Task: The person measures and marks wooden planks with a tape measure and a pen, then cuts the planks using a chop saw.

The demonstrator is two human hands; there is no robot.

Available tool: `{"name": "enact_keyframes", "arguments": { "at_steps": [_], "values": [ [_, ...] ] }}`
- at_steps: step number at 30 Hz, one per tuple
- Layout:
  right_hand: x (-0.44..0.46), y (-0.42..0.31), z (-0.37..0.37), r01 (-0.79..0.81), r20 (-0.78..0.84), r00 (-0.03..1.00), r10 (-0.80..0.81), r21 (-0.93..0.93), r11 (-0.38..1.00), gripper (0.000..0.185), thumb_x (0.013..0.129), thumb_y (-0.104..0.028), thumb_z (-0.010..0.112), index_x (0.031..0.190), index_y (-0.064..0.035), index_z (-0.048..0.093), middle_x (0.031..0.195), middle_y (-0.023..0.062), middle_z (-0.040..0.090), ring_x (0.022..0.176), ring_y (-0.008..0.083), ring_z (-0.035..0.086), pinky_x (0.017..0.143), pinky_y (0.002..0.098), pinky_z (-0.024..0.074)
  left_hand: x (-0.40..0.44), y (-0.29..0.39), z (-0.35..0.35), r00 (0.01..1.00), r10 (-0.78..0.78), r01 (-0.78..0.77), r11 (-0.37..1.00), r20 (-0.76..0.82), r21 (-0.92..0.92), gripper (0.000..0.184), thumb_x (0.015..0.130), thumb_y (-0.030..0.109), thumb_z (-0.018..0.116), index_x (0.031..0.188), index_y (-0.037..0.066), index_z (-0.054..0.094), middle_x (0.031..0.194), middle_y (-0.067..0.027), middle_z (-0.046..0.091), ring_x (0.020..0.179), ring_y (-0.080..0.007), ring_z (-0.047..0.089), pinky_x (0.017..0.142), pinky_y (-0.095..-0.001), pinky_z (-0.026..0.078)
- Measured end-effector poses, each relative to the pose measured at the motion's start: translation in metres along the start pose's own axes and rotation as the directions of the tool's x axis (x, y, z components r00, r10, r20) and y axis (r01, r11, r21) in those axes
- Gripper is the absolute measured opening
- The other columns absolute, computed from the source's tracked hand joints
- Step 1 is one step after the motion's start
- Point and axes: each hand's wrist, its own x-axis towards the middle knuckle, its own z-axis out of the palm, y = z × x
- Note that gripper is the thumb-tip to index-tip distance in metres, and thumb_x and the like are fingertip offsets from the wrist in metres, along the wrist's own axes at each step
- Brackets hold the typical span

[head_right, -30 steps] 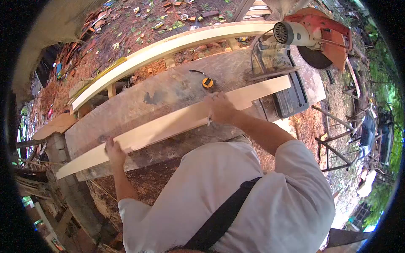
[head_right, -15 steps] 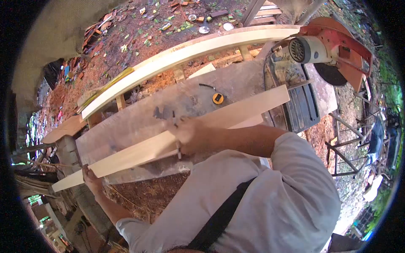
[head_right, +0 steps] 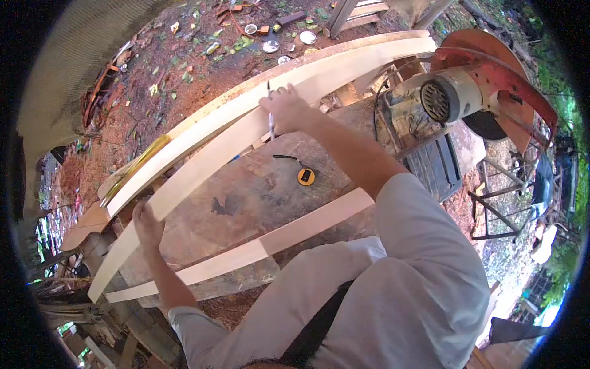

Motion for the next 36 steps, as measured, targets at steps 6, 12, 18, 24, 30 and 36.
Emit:
{"name": "enact_keyframes", "arguments": {
  "at_steps": [6,12,18,24,30,36],
  "values": [
    [0.023,0.053,0.030,-0.182,0.003,0.983,0.183,-0.061,0.981,0.049,0.077,-0.015,0.065,0.125,-0.0093,0.054,0.121,0.0228,0.058,0.124,0.0418,0.051,0.112,0.0645,0.0293,0.115,0.094,0.127,0.991,0.114,-0.110,0.992,0.071,-0.062,0.045,0.065,0.012,0.077,0.106,-0.003,0.067,0.116,-0.0176,0.064,0.111,-0.0377,0.060,0.099,-0.0468,0.045],
    [0.031,0.128,0.044,-0.393,-0.083,0.918,0.387,-0.065,0.917,0.047,0.084,-0.016,0.063,0.130,-0.0123,0.053,0.136,0.0227,0.053,0.136,0.0432,0.042,0.114,0.0637,0.0278,0.182,0.165,0.198,0.971,0.115,-0.095,0.990,0.210,-0.102,0.050,0.065,0.029,0.085,0.103,0.001,0.071,0.119,-0.0141,0.064,0.111,-0.0341,0.060,0.101,-0.0448,0.045],
    [0.033,0.149,0.040,-0.533,-0.006,0.846,0.533,-0.026,0.846,0.059,0.082,-0.019,0.068,0.138,-0.0165,0.050,0.141,0.0193,0.052,0.141,0.0423,0.037,0.115,0.0634,0.0263,0.203,0.176,0.218,0.858,-0.085,0.031,0.993,0.507,0.114,0.047,0.070,0.030,0.083,0.107,0.002,0.072,0.156,-0.0051,0.040,0.148,-0.0286,0.030,0.119,-0.0597,0.024],
    [0.045,0.136,0.065,-0.396,0.032,0.913,0.407,-0.179,0.901,0.058,0.081,-0.018,0.069,0.136,-0.0157,0.050,0.136,0.0172,0.054,0.135,0.0409,0.043,0.110,0.0654,0.0305,0.174,0.076,0.227,0.851,-0.071,0.011,0.993,0.520,0.118,0.065,0.064,0.021,0.084,0.123,-0.001,0.066,0.160,-0.0070,0.034,0.146,-0.0322,0.033,0.119,-0.0538,0.028],
    [0.052,0.144,0.064,-0.366,-0.030,0.931,0.365,-0.064,0.928,0.051,0.086,-0.014,0.059,0.137,-0.0175,0.053,0.134,0.0158,0.057,0.131,0.0335,0.049,0.107,0.0542,0.0382,0.183,0.069,0.222,0.907,0.032,-0.024,0.999,0.420,-0.023,0.051,0.065,0.010,0.078,0.112,-0.006,0.068,0.145,-0.0167,0.052,0.135,-0.0352,0.048,0.113,-0.0397,0.040],
    [0.065,0.158,0.066,-0.326,-0.031,0.945,0.324,-0.072,0.943,0.052,0.084,-0.012,0.063,0.134,-0.0195,0.053,0.127,0.0135,0.060,0.126,0.0348,0.051,0.105,0.0538,0.0394,0.200,0.069,0.220,0.877,-0.057,0.047,0.998,0.478,0.032,0.062,0.056,0.020,0.091,0.109,-0.006,0.070,0.134,-0.0167,0.060,0.123,-0.0325,0.058,0.107,-0.0394,0.046]
  ]
}}
